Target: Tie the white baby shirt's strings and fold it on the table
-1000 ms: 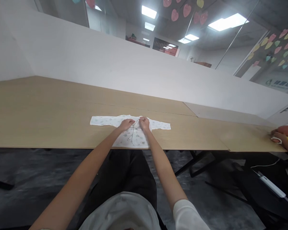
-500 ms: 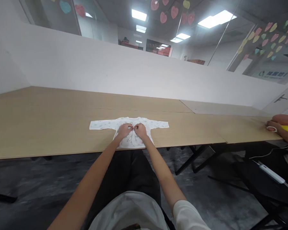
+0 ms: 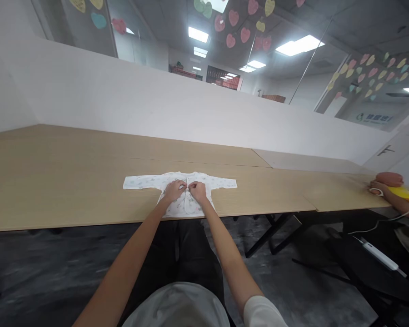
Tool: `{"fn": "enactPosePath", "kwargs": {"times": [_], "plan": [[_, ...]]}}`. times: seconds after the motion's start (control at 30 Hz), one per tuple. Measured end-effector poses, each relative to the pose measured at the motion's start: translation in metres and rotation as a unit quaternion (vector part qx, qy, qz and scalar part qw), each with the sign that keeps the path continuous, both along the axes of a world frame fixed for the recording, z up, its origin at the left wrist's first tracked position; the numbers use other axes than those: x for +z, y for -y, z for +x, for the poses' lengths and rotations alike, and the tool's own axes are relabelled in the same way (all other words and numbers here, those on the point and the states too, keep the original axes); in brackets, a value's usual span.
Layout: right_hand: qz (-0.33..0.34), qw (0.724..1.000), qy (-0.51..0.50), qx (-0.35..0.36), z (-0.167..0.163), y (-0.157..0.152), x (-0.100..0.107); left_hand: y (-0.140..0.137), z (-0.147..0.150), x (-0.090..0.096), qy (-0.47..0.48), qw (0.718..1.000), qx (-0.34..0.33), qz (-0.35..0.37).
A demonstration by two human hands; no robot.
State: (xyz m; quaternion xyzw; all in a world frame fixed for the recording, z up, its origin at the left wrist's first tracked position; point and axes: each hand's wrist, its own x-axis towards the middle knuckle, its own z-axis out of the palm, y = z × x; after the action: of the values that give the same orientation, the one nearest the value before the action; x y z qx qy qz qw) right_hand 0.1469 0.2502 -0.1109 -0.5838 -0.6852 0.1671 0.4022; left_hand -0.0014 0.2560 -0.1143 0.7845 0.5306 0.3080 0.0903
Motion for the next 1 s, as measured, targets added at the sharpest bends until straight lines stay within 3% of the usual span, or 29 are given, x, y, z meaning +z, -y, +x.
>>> {"fn": "enactPosePath", "kwargs": {"times": [0.7,0.87,1.0], "plan": [[-0.038,0.994,-0.092,0.039,-0.001,0.0,0.004,-0.003,-0.006,-0.004,0.109,0.993,-0.046,-0.03],[-0.046,0.984,-0.171,-0.024,0.005,0.001,0.008,0.009,-0.002,0.005,0.154,0.987,-0.026,-0.025],[-0.044,0.978,-0.201,-0.044,0.008,-0.002,0.008,0.022,0.003,0.018,0.102,0.993,-0.054,-0.026]]}}
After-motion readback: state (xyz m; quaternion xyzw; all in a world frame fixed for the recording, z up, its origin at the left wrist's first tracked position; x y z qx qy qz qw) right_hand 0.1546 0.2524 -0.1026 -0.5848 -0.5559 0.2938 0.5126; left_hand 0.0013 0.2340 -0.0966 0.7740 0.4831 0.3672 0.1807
